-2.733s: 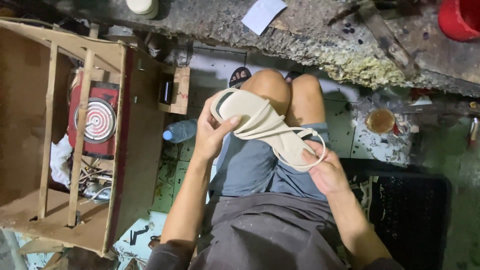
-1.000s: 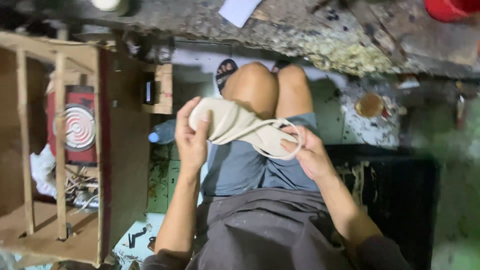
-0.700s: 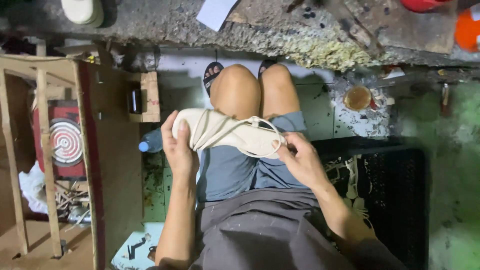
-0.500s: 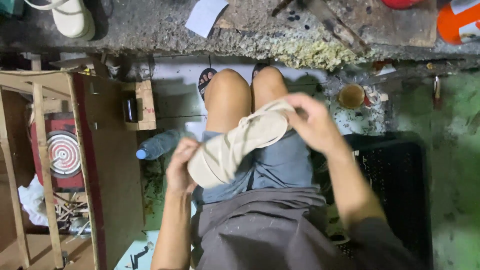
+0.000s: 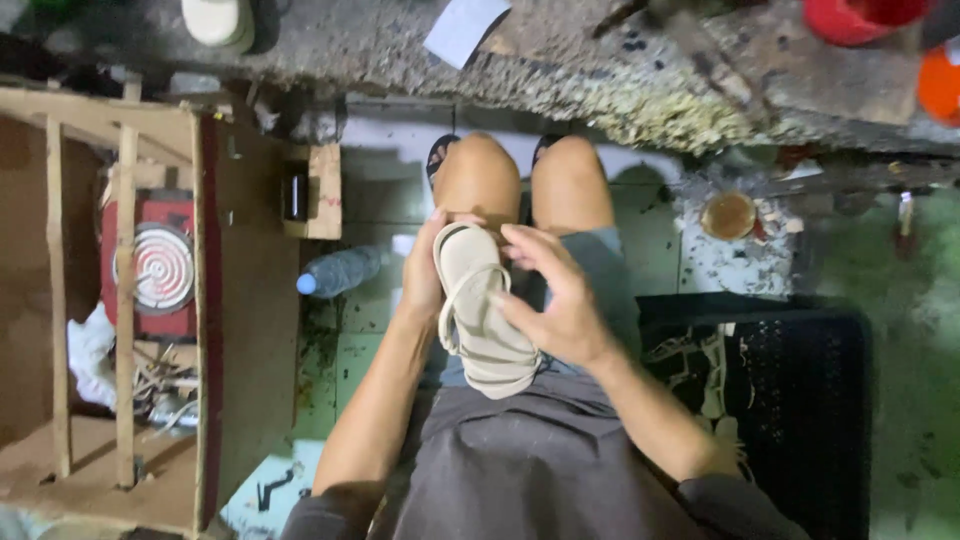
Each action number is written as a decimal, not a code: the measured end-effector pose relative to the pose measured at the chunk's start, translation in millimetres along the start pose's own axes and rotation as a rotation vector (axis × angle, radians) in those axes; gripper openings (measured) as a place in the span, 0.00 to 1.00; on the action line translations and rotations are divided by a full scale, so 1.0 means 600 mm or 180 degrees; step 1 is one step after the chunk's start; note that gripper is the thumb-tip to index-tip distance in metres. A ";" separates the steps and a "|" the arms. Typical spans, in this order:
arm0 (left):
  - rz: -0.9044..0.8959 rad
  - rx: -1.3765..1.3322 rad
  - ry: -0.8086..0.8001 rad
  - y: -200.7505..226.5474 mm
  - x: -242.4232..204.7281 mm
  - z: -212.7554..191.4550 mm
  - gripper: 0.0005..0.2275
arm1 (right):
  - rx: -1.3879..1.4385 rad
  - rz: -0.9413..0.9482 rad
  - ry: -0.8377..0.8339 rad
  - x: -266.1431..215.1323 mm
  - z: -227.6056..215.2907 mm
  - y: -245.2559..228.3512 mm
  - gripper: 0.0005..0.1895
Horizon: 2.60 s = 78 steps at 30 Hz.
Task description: Assembling sandal straps by threading them through the sole and securing them with a hammer
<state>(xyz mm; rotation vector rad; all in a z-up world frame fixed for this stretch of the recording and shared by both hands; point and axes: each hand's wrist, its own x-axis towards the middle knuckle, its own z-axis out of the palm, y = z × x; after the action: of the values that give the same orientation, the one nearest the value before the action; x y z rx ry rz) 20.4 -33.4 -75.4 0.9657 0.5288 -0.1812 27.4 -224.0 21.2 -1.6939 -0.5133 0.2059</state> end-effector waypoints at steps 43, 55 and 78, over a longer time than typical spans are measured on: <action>0.1671 0.0889 0.0026 0.032 -0.050 -0.011 0.21 | -0.1115 -0.0773 0.1391 -0.047 0.115 -0.088 0.42; 0.2568 0.1247 -0.0407 0.051 -0.077 0.012 0.21 | -0.1106 -0.0832 0.1221 -0.033 0.118 -0.082 0.38; 0.3306 0.1531 -0.0867 0.065 -0.060 -0.012 0.21 | -0.1249 -0.0967 0.0984 -0.034 0.132 -0.054 0.36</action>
<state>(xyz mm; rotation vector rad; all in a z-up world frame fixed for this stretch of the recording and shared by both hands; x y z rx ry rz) 1.6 -8.3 -31.8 1.5411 -0.3243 0.5131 -30.4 -159.4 34.2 -1.9523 -0.5949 -0.3956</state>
